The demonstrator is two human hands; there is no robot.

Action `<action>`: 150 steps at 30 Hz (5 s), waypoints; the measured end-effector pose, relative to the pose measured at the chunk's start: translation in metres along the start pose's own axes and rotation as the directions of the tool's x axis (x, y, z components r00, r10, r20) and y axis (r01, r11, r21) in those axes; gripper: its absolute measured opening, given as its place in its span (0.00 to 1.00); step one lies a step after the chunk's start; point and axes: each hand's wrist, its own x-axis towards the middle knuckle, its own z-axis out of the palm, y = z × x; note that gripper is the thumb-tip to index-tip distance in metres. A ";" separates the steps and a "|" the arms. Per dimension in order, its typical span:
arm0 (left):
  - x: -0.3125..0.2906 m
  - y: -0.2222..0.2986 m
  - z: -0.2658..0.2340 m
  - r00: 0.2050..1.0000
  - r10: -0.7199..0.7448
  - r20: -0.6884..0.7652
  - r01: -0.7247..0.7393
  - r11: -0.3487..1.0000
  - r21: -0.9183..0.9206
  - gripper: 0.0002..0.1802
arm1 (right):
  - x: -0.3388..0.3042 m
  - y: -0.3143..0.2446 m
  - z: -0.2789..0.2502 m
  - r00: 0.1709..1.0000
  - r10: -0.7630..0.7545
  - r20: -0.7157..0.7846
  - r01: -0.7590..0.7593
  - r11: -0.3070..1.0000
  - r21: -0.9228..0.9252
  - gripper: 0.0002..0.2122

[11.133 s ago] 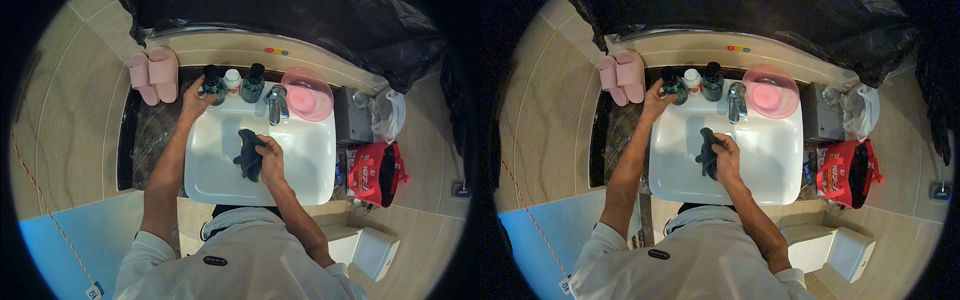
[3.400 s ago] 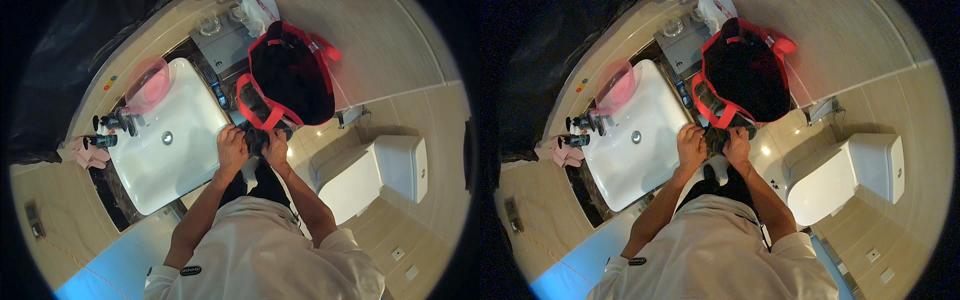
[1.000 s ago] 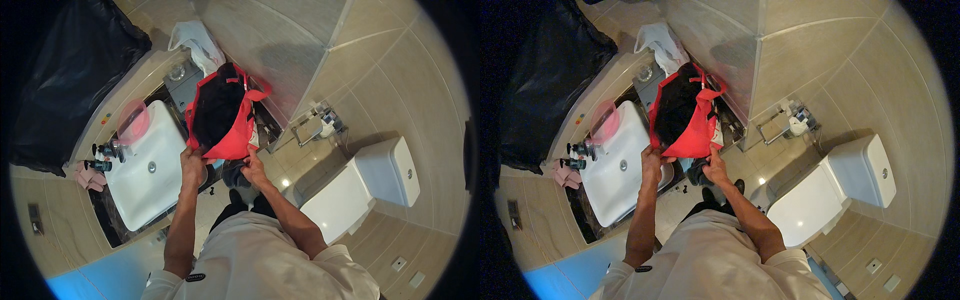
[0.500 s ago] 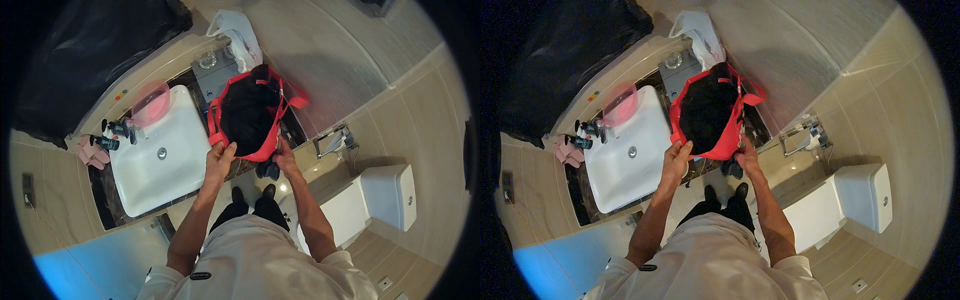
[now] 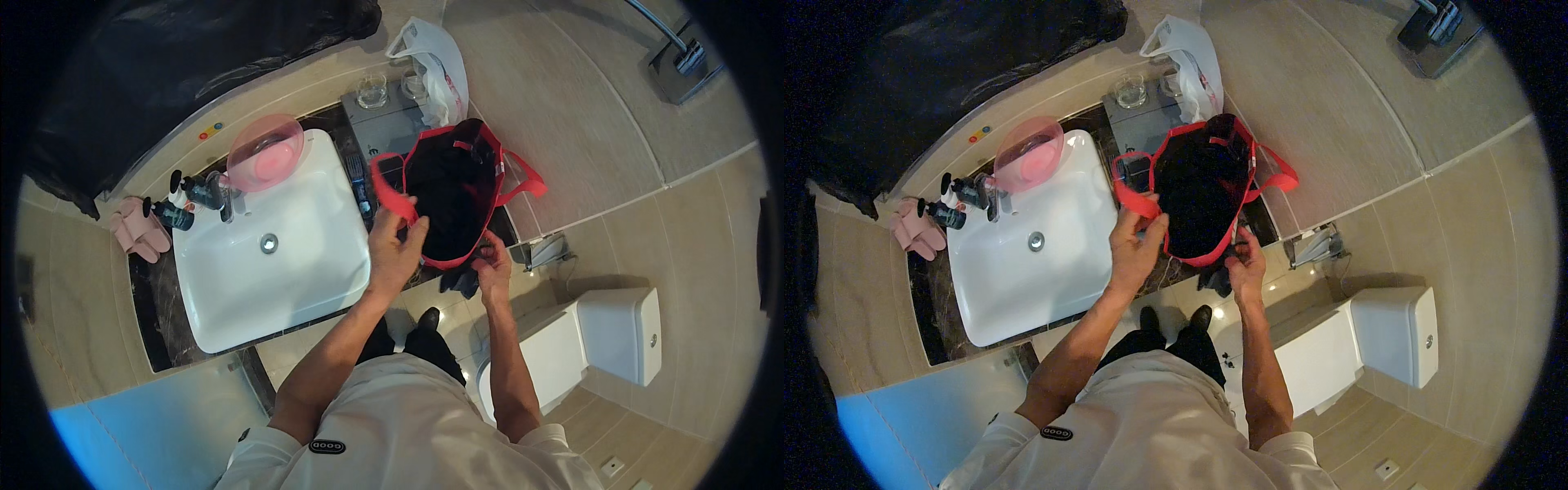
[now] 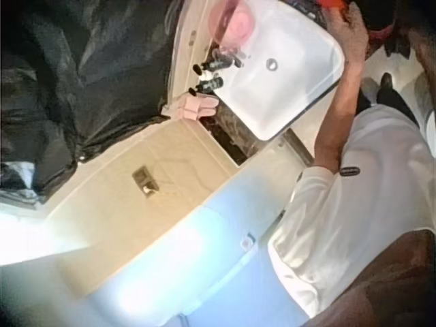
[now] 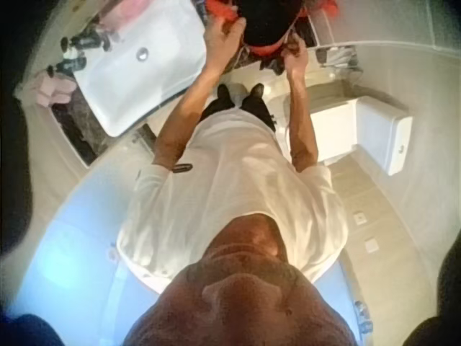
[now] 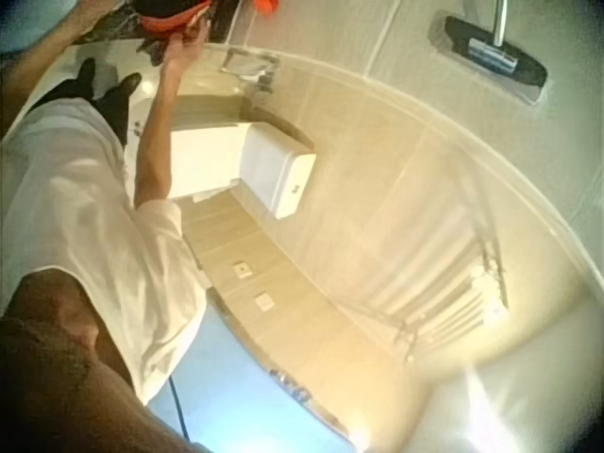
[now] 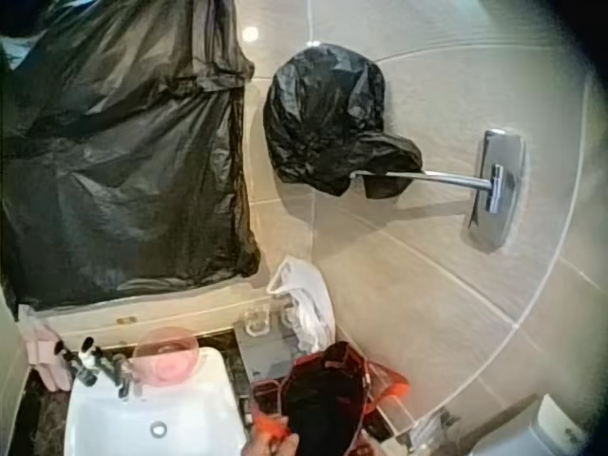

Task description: The person retrieves a dark cloth from a red bag, wets it at the sink, and wipes the bathroom walls, toilet tank, and shower door. The person uses the cloth to clean multiple surfaces in the bathroom.

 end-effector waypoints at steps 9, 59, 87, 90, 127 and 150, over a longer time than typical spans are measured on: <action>0.012 0.029 0.043 0.967 0.143 0.210 -0.200 0.938 0.282 0.23 | 0.013 -0.061 0.019 0.998 -0.019 0.064 0.023 0.998 -0.057 0.39; 0.011 0.071 0.030 0.935 -0.336 -0.116 0.254 0.860 -0.442 0.06 | 0.060 0.034 0.054 0.832 0.325 0.451 -0.090 0.879 -0.468 0.37; -0.085 0.117 -0.004 0.886 -0.318 0.339 0.341 0.940 -0.011 0.12 | 0.154 0.064 0.061 0.772 -0.232 0.592 0.620 0.479 -0.621 0.23; -0.070 0.086 0.032 0.796 -0.306 0.522 0.349 0.937 0.016 0.14 | 0.143 0.059 0.050 0.780 -0.233 0.582 0.614 0.464 -0.638 0.26; -0.082 -0.093 0.145 0.991 -0.113 0.065 0.050 0.790 0.610 0.34 | 0.082 0.074 -0.020 0.698 -0.348 0.626 0.695 0.538 -0.476 0.15; -0.115 -0.103 0.144 0.229 -0.867 0.443 0.971 0.169 -0.172 0.17 | 0.026 0.037 -0.063 0.997 0.003 -0.071 -0.024 0.955 -0.295 0.11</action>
